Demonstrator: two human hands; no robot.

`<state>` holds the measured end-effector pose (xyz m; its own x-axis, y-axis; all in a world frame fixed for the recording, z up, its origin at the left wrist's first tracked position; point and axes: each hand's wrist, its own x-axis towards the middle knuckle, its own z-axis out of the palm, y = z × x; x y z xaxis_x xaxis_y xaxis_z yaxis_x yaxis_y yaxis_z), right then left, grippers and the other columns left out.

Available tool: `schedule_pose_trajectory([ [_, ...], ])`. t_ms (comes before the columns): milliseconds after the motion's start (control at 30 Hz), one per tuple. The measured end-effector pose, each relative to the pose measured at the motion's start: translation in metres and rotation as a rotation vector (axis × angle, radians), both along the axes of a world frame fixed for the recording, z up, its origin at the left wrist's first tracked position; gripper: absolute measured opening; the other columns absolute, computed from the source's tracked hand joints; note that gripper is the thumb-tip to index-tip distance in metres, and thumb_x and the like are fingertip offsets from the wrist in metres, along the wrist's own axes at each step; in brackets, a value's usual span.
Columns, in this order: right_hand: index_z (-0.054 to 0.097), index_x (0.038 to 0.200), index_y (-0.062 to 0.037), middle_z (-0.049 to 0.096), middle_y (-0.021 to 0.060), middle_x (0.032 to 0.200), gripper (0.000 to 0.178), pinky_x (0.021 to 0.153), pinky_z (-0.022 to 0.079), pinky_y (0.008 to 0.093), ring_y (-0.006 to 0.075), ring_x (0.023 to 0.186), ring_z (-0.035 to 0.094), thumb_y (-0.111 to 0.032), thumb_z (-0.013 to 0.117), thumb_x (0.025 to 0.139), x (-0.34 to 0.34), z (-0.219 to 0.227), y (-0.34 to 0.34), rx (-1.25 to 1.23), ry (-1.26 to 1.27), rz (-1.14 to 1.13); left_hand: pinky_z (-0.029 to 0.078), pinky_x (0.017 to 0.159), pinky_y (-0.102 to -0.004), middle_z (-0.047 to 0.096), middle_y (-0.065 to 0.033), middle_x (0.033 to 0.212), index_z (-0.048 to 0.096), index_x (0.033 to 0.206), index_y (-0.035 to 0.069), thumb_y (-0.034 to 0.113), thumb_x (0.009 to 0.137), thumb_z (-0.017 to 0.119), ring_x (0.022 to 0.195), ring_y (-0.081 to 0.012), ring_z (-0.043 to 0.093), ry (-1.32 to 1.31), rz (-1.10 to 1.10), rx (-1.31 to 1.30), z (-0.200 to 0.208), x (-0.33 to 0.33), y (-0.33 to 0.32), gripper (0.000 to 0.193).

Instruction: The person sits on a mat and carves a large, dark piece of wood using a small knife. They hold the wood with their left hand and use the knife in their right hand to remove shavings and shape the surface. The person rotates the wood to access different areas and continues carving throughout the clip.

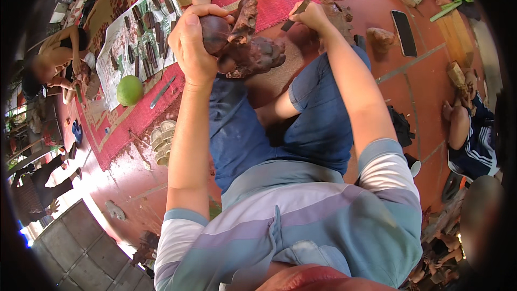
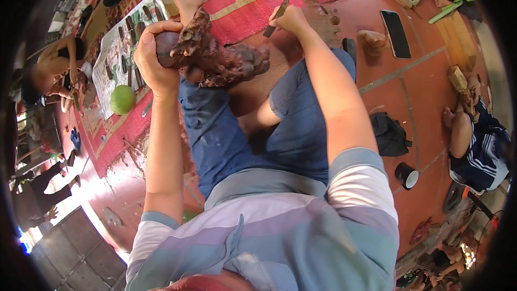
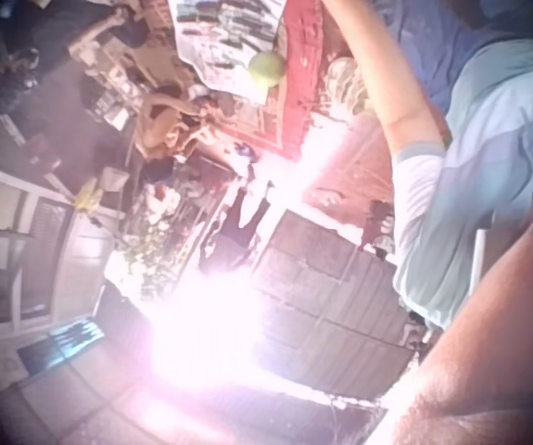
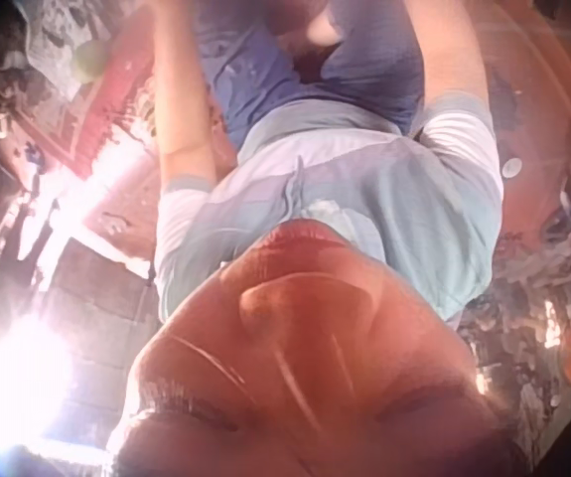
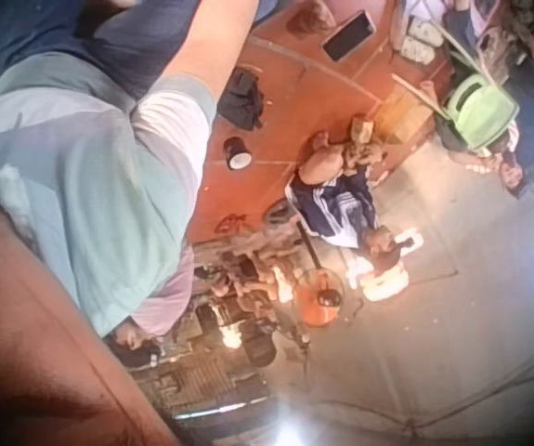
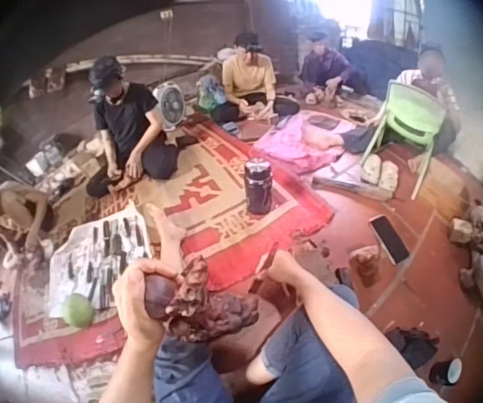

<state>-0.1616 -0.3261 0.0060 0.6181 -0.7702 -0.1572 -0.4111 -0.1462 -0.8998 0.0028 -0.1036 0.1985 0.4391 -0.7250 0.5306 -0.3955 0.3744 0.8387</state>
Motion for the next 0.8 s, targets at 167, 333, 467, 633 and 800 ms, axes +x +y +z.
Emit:
schedule_pose_trajectory([
  [167, 0.068, 0.080, -0.0036, 0.067, 0.0077, 0.070, 0.014, 0.058, 0.050, 0.0303, 0.0163, 0.062, 0.064, -0.009, 0.070, 0.068, 0.011, -0.018, 0.027, 0.083, 0.033, 0.332, 0.047, 0.068, -0.0270, 0.063, -0.0136, 0.074, 0.061, 0.083, -0.006, 0.030, 0.091, 0.034, 0.070, -0.0182, 0.061, 0.052, 0.009, 0.007, -0.001, 0.002, -0.004, 0.046],
  [333, 0.066, 0.078, -0.0018, 0.065, 0.0067, 0.072, 0.009, 0.061, 0.050, 0.0287, 0.0161, 0.065, 0.062, -0.001, 0.066, 0.069, 0.010, -0.002, 0.024, 0.208, 0.055, 0.275, 0.047, 0.069, -0.0271, 0.064, -0.0137, 0.074, 0.061, 0.082, -0.006, 0.029, 0.091, 0.033, 0.070, -0.0183, 0.061, 0.001, 0.033, -0.008, -0.003, -0.002, -0.007, 0.046],
  [467, 0.064, 0.076, -0.0041, 0.063, 0.0042, 0.071, 0.006, 0.059, 0.048, 0.0293, 0.0140, 0.064, 0.060, 0.001, 0.061, 0.073, 0.008, 0.011, 0.022, 0.107, 0.017, 0.330, 0.047, 0.070, -0.0263, 0.064, -0.0136, 0.075, 0.061, 0.083, -0.006, 0.029, 0.091, 0.033, 0.071, -0.0179, 0.061, 0.000, 0.048, 0.007, 0.000, 0.002, 0.001, 0.046],
  [633, 0.063, 0.077, -0.0043, 0.062, 0.0040, 0.070, 0.007, 0.055, 0.046, 0.0280, 0.0130, 0.061, 0.058, -0.001, 0.057, 0.077, 0.020, -0.024, 0.015, -0.187, 0.017, 0.364, 0.047, 0.062, -0.0324, 0.061, -0.0132, 0.068, 0.062, 0.076, 0.001, 0.023, 0.084, 0.041, 0.063, -0.0227, 0.060, -0.249, 0.136, 0.071, -0.014, 0.016, -0.001, 0.031],
  [800, 0.062, 0.080, -0.0041, 0.060, 0.0040, 0.068, 0.009, 0.050, 0.044, 0.0259, 0.0121, 0.058, 0.056, -0.004, 0.053, 0.081, 0.004, -0.038, 0.002, 0.211, -0.038, 0.288, 0.047, 0.057, -0.0330, 0.059, -0.0135, 0.062, 0.061, 0.068, 0.001, 0.014, 0.078, 0.043, 0.057, -0.0241, 0.059, 0.060, 0.061, -0.064, -0.010, 0.001, 0.000, 0.025],
])
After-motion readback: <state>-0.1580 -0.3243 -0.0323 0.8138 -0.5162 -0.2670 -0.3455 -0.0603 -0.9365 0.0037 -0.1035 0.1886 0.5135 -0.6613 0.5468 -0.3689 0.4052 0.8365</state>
